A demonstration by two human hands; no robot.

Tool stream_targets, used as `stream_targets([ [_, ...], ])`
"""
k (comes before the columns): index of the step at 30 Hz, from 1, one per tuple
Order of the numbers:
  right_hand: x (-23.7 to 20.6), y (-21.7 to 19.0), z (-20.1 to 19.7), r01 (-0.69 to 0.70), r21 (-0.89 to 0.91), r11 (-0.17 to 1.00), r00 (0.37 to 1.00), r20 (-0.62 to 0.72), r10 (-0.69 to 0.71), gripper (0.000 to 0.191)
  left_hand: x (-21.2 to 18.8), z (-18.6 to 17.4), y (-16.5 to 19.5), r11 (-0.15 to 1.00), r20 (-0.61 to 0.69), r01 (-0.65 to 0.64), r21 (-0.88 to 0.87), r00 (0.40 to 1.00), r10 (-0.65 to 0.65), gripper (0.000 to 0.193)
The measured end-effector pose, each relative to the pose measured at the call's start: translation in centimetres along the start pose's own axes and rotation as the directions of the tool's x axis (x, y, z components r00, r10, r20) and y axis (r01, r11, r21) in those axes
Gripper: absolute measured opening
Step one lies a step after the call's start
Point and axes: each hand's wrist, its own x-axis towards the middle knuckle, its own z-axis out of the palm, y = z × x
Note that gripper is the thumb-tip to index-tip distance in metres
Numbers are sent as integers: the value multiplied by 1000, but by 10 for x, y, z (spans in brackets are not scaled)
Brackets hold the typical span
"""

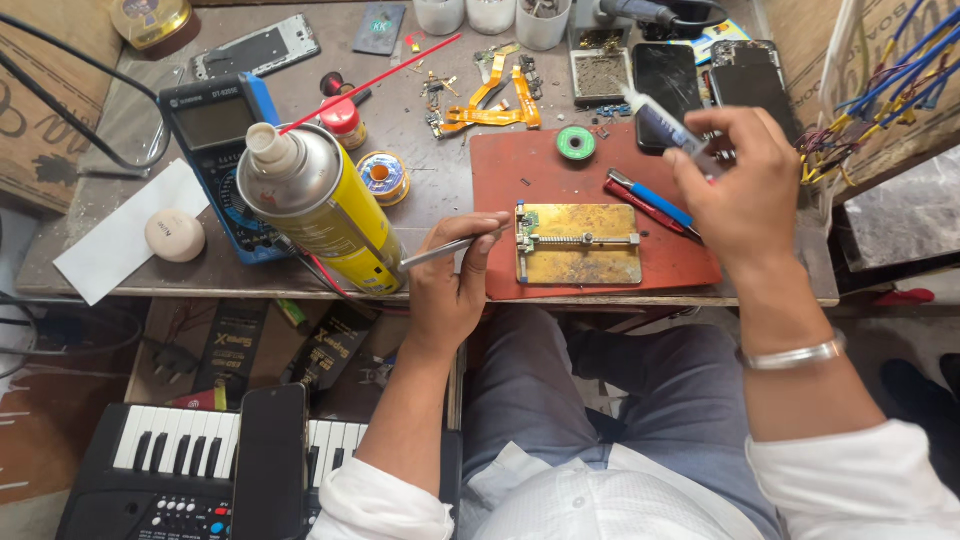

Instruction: The person solders a small circuit board held with tweezers on a workbench, using a soldering iron in one hand and a tool in the other to work on the board's components. They reposition the board on a metal jig and continue soldering different points, then set the iron aside and handle the board by hand.

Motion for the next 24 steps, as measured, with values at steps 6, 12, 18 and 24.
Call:
stream_targets([
  [6, -48, -48, -26, -139, 298, 945, 984, 149, 98, 24, -1, -4, 1, 990, 25, 31, -139, 999, -28, 23],
  [12, -63, -78, -36, -116, 240, 964, 964, 262, 51, 21, 0, -8, -2, 980, 61, 73, -186, 996, -62, 30],
  [18, -63, -84, -33, -38, 206, 978, 966, 259, -17, 23, 0, -7, -1, 981, 88, 73, -180, 994, -58, 28],
  [24, -62, -84, -32, -102, 172, 980, 960, 275, 52, 20, 1, -6, 0, 988, 106, 69, -141, 993, -54, 26],
])
